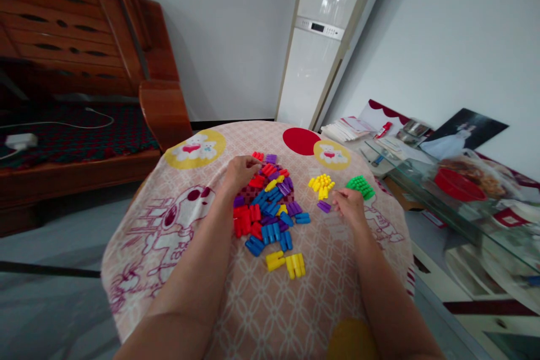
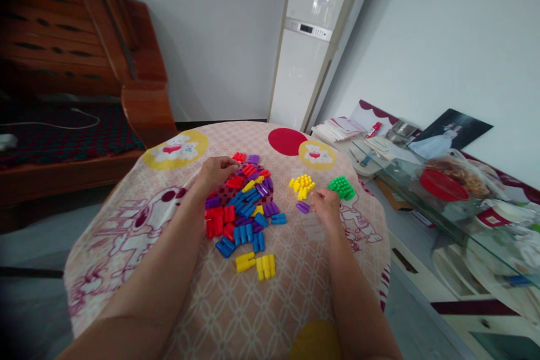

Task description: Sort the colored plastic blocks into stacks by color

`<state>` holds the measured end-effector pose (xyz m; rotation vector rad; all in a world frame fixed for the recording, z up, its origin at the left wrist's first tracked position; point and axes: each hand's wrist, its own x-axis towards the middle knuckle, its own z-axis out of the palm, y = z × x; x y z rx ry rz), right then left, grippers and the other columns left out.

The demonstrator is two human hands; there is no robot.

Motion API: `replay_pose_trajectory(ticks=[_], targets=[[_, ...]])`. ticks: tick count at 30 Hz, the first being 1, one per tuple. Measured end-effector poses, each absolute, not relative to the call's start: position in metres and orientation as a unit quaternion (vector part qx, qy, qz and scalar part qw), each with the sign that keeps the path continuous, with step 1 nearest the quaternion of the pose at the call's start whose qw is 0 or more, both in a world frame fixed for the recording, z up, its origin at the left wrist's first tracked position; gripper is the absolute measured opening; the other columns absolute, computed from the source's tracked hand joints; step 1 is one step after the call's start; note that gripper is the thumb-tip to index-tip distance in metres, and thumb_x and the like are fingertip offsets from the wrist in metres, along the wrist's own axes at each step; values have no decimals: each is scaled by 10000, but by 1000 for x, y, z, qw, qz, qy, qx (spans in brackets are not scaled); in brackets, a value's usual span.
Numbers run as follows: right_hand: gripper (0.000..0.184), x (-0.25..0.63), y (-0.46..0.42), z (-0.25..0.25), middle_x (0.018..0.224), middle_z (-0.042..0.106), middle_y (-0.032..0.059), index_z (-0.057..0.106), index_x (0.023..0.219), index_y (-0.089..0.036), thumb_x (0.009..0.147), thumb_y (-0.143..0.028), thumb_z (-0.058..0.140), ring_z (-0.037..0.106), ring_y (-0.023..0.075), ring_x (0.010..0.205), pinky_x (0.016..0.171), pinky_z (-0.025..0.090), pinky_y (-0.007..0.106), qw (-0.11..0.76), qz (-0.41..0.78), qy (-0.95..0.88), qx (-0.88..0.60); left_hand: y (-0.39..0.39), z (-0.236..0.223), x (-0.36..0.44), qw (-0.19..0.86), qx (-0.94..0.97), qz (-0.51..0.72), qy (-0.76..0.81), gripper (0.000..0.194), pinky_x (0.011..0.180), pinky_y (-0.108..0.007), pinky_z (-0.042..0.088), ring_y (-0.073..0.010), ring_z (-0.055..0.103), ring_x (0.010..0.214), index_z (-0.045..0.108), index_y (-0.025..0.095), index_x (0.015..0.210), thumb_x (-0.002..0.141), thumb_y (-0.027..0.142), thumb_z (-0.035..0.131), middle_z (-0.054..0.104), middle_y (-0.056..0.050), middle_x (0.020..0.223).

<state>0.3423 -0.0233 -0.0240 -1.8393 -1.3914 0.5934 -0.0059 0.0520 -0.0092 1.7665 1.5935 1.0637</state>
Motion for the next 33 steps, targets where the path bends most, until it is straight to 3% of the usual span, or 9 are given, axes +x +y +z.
replay_pose_trajectory(ticks=[3,13,18,23,33], targets=[[349,335,-20,-20,576,643,13,605,652,-195,781,-517,563,554,137,435,406,397,229,343,218,-549,-730,51,-8,-5,259,657,381,597,279,595,-240,465,-188,682,692,780,185,914,768,345,604,755,-42,710],[170,339,-21,-7,528,590,-39,634,744,-183,657,-329,624,476,104,380,356,310,204,277,355,-553,-701,45,-1,-2,219,666,357,617,238,621,-251,455,-179,647,655,796,197,886,761,283,613,758,-29,728],[215,351,-16,-26,558,619,-25,654,778,-172,640,-334,626,546,127,471,451,406,218,354,314,-593,-652,46,-5,-1,223,669,349,618,272,612,-244,455,-179,663,685,787,190,933,774,295,593,774,-39,785],[268,353,-6,-44,732,721,46,696,772,-162,670,-404,648,652,196,668,583,485,270,412,248,-635,-604,46,-6,-1,232,666,335,624,320,641,-237,473,-175,681,733,775,169,1007,796,291,567,786,-48,870],[288,359,-4,-56,688,700,75,683,786,-170,646,-418,634,652,226,641,593,516,322,455,158,-587,-651,41,7,7,212,676,348,614,299,709,-269,492,-193,683,738,787,149,985,790,275,597,767,-58,805]])
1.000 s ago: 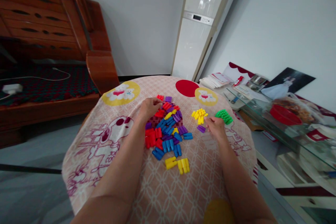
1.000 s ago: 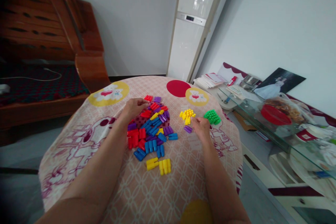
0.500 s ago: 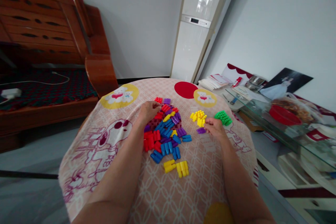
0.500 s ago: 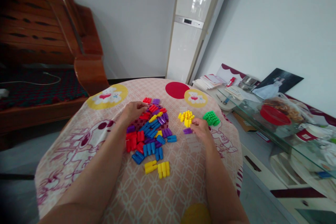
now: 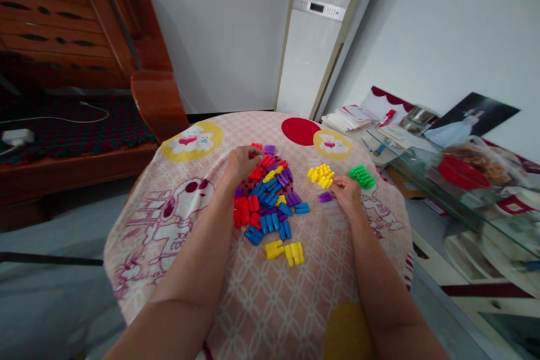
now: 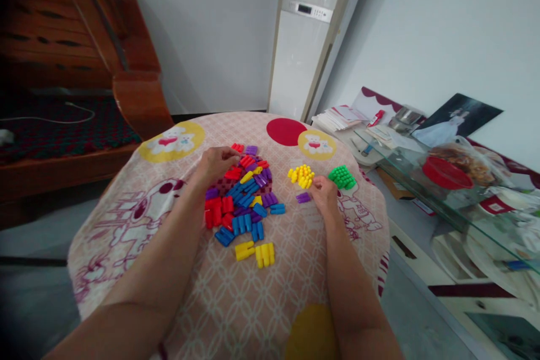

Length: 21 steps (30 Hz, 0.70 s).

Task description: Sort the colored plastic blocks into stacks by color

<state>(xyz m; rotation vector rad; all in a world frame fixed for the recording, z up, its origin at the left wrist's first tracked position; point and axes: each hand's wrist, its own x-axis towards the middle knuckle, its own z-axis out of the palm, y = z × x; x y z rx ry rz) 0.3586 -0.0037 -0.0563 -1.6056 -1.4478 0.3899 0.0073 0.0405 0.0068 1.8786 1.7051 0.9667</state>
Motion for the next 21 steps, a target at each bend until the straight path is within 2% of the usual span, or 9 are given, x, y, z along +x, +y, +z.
replay_pose_trajectory(ticks=[3,6,8,10,12,14,17,19,21], targets=[[248,352,-15,-42,709,696,68,680,787,-172,670,-378,607,647,217,668,604,507,314,475,109,-586,-647,43,5,8,222,676,359,604,292,702,-262,494,-190,679,755,781,147,983,793,276,602,764,-59,802],[217,332,-35,-13,674,676,35,680,764,-170,727,-377,629,620,180,632,588,478,283,412,188,-658,-602,46,2,6,231,662,372,608,282,692,-258,500,-189,678,758,775,143,974,788,285,616,763,-67,810],[249,312,-51,6,678,670,17,693,789,-165,763,-412,672,601,155,614,574,451,261,291,305,-725,-545,46,2,3,235,653,377,613,279,687,-259,505,-190,681,754,771,140,968,786,286,616,760,-68,811],[269,290,-68,19,686,666,0,707,835,-167,742,-416,744,597,142,630,580,423,243,151,377,-779,-478,46,2,2,233,647,383,617,277,682,-257,506,-191,684,752,769,139,961,786,286,612,756,-66,803],[294,267,-83,24,679,657,-13,716,844,-173,689,-400,820,581,132,633,577,375,235,17,369,-826,-426,46,2,1,230,648,385,616,277,674,-255,504,-191,683,745,769,137,953,784,289,611,754,-64,792],[309,248,-93,23,671,640,-7,702,771,-171,646,-403,864,563,133,646,574,330,242,-66,305,-862,-400,46,3,1,231,652,384,612,275,668,-253,502,-188,682,735,770,137,946,783,286,607,754,-61,783],[336,237,-95,16,671,623,5,662,683,-167,631,-423,875,554,141,672,568,299,249,-95,252,-885,-380,46,7,4,242,658,381,602,269,665,-254,505,-187,683,720,772,133,930,773,278,609,752,-59,762],[345,242,-89,9,650,609,-8,638,657,-166,636,-424,866,538,122,633,545,298,235,-78,305,-873,-372,43,13,9,250,668,389,582,272,666,-256,511,-188,687,721,771,130,932,767,281,617,753,-59,767],[354,255,-78,3,605,589,-32,616,656,-169,648,-436,847,516,96,553,504,309,213,-38,411,-827,-382,39,19,19,261,693,396,543,277,675,-259,521,-187,693,734,769,130,944,768,285,621,759,-58,795]])
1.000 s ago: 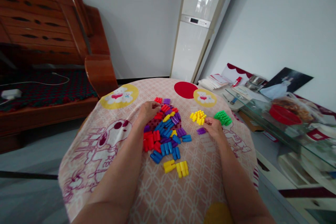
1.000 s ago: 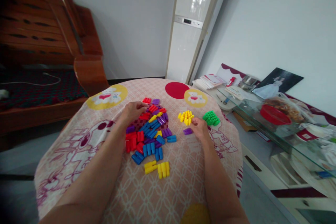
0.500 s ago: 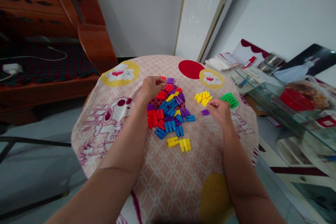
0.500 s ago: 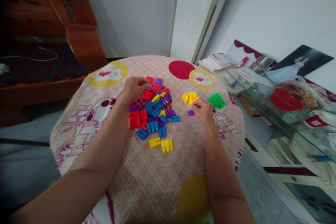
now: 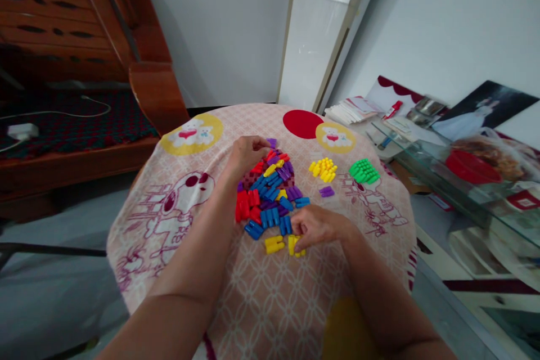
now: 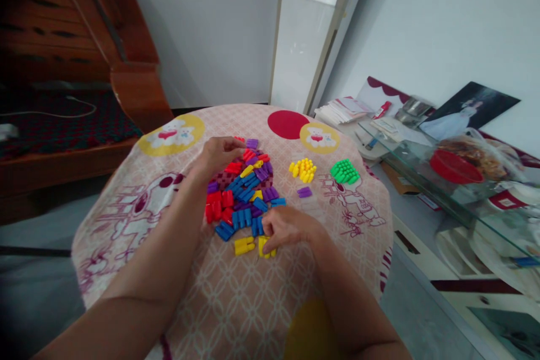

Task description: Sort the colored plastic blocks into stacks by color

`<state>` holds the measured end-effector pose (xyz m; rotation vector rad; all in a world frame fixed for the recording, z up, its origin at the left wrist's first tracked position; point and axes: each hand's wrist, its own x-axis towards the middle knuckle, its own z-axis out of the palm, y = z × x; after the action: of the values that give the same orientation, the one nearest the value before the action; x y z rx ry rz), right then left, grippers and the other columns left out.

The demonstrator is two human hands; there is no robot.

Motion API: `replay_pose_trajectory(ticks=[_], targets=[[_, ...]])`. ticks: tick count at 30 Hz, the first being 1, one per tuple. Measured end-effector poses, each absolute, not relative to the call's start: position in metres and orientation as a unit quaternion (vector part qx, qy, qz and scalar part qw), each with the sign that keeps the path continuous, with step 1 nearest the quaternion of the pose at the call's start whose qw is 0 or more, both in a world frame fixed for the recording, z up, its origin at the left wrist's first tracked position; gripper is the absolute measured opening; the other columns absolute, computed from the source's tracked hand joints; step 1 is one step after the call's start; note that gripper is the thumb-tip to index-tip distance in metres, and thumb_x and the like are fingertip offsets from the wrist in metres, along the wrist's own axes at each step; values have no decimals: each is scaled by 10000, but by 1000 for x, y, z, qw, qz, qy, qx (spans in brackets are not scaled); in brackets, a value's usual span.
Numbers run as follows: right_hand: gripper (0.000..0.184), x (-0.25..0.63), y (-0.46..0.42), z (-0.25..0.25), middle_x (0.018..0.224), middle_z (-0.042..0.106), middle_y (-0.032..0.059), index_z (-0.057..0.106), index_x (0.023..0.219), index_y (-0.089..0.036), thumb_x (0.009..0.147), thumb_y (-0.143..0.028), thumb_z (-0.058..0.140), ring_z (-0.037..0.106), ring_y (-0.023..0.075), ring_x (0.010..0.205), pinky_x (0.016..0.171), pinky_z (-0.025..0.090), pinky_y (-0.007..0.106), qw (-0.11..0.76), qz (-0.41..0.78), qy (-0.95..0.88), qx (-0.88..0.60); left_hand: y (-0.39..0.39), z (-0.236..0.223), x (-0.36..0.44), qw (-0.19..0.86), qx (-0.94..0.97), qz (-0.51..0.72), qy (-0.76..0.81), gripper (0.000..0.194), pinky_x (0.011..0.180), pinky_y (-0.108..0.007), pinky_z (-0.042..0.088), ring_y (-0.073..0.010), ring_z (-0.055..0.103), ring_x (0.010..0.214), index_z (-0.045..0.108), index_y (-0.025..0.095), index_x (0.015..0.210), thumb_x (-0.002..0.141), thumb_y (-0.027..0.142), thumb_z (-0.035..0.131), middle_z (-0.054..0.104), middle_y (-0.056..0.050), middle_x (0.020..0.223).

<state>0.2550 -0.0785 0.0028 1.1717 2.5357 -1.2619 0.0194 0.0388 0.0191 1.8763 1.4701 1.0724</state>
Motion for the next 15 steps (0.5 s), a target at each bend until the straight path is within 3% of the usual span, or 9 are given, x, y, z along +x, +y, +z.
replay_pose_trajectory(ticks=[4,9,11,15], targets=[[376,285,-59,-7,540,597,-48,596,733,-186,663,-489,806,510,94,420,420,364,202,-136,-585,662,449,23,29,47,291,776,361,428,245,713,-257,544,-173,704,767,761,133,941,758,216,621,766,-57,841],[415,300,-45,-10,487,566,-43,558,686,-205,660,-552,784,499,99,370,351,371,207,-448,-577,492,474,1,28,83,354,852,275,270,443,715,-221,551,-153,720,868,721,162,1130,717,80,587,755,-72,1060],[445,299,-43,-10,482,551,-47,557,682,-207,635,-582,792,490,99,362,331,364,210,-483,-578,455,475,-5,25,96,334,857,288,267,461,717,-221,546,-154,714,882,717,177,1160,730,73,588,741,-77,1102],[479,296,-41,-11,483,536,-41,560,698,-208,675,-655,731,485,108,358,314,337,220,-484,-569,451,488,-11,21,113,259,852,306,336,317,768,-249,520,-162,688,824,760,181,1061,817,115,569,758,-79,976]])
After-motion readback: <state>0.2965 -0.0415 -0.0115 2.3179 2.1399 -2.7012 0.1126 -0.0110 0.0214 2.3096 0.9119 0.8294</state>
